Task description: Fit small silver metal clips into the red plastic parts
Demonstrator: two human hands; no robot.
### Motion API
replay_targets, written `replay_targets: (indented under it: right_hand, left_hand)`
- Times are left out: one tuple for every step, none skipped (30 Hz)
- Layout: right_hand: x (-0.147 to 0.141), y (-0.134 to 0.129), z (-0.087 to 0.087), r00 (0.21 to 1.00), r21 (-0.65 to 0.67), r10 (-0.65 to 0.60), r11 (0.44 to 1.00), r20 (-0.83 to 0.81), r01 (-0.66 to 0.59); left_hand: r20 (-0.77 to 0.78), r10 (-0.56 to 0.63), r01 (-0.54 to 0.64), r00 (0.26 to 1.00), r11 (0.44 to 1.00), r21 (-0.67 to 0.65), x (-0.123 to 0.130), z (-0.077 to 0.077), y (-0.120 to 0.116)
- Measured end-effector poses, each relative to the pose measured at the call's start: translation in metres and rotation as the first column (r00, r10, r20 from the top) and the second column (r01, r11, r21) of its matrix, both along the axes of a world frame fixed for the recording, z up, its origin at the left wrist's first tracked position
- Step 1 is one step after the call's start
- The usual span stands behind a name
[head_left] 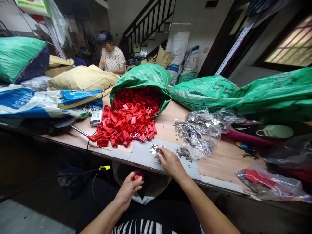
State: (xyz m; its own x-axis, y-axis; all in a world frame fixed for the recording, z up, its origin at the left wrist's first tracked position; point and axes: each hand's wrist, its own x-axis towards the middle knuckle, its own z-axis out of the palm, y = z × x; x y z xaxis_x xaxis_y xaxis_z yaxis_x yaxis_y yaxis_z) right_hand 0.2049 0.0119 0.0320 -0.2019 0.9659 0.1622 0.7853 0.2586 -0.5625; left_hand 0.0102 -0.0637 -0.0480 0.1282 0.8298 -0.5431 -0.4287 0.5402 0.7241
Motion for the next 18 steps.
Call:
replay_targets:
  right_hand:
    - [-0.001, 0.009, 0.001, 0.999, 0.025, -0.008, 1.0, 0.051, 0.006]
    - [-0.003, 0.018, 0.001, 0.995, 0.041, -0.016, 0.999, 0.096, 0.012]
    - [-0.007, 0.027, 0.002, 0.991, 0.046, -0.024, 0.999, 0.135, 0.018]
    - [-0.011, 0.035, 0.003, 0.986, 0.042, -0.032, 0.999, 0.166, 0.025]
    - [-0.015, 0.043, 0.003, 0.98, 0.031, -0.043, 0.999, 0.192, 0.038]
    - [-0.019, 0.051, 0.004, 0.977, 0.021, -0.054, 0.998, 0.206, 0.051]
    - [-0.024, 0.058, 0.005, 0.975, 0.013, -0.064, 0.998, 0.215, 0.062]
    - [-0.028, 0.065, 0.005, 0.973, 0.007, -0.072, 0.997, 0.22, 0.073]
    - [-0.032, 0.071, 0.005, 0.972, 0.003, -0.078, 0.997, 0.223, 0.079]
    - [-0.035, 0.076, 0.004, 0.971, 0.0, -0.082, 0.996, 0.226, 0.085]
    - [-0.037, 0.08, 0.004, 0.97, -0.003, -0.085, 0.996, 0.228, 0.088]
    - [-0.038, 0.084, 0.003, 0.969, -0.004, -0.088, 0.996, 0.229, 0.091]
    - [-0.039, 0.086, 0.003, 0.969, -0.004, -0.09, 0.996, 0.228, 0.094]
    - [-0.039, 0.088, 0.003, 0.97, -0.003, -0.093, 0.995, 0.225, 0.096]
    - [-0.038, 0.088, 0.004, 0.971, 0.0, -0.096, 0.995, 0.22, 0.099]
    - [-0.037, 0.087, 0.005, 0.972, 0.004, -0.1, 0.995, 0.213, 0.101]
    - [-0.036, 0.085, 0.007, 0.973, 0.01, -0.105, 0.994, 0.205, 0.105]
    - [-0.034, 0.082, 0.009, 0.973, 0.019, -0.114, 0.994, 0.201, 0.112]
  left_hand:
    - [-0.016, 0.006, -0.006, 1.0, 1.0, 0.003, -0.001, -0.004, 0.0]
    - [-0.027, 0.013, -0.013, 1.0, 1.0, 0.007, -0.002, -0.006, 0.0]
    - [-0.033, 0.018, -0.018, 0.999, 1.0, 0.013, -0.002, -0.007, 0.0]
    - [-0.04, 0.022, -0.021, 0.999, 1.0, 0.021, -0.002, -0.008, -0.001]
    - [-0.046, 0.02, -0.018, 0.999, 0.999, 0.029, -0.002, -0.009, -0.001]
    - [-0.055, 0.015, -0.013, 0.998, 0.999, 0.036, -0.001, -0.009, -0.002]
    - [-0.07, 0.011, -0.009, 0.997, 0.999, 0.038, -0.001, -0.009, -0.003]
    - [-0.09, 0.009, -0.006, 0.996, 0.999, 0.035, 0.0, -0.009, -0.004]
    - [-0.113, 0.009, -0.006, 0.994, 1.0, 0.027, 0.0, -0.009, -0.004]
    - [-0.132, 0.005, -0.002, 0.991, 1.0, 0.021, 0.0, -0.008, -0.005]
    - [-0.144, -0.001, 0.004, 0.99, 1.0, 0.021, 0.0, -0.007, -0.005]
    - [-0.148, -0.011, 0.015, 0.989, 0.999, 0.029, 0.0, -0.005, -0.005]
    - [-0.143, -0.025, 0.031, 0.989, 0.999, 0.044, 0.0, -0.003, -0.005]
    - [-0.134, -0.038, 0.047, 0.99, 0.997, 0.064, 0.0, 0.0, -0.005]
    - [-0.124, -0.05, 0.061, 0.991, 0.995, 0.083, 0.0, 0.004, -0.005]
    - [-0.114, -0.06, 0.072, 0.992, 0.993, 0.098, 0.0, 0.008, -0.005]
    - [-0.103, -0.07, 0.081, 0.992, 0.99, 0.112, 0.0, 0.012, -0.005]
    - [-0.086, -0.079, 0.089, 0.993, 0.988, 0.124, 0.0, 0.017, -0.004]
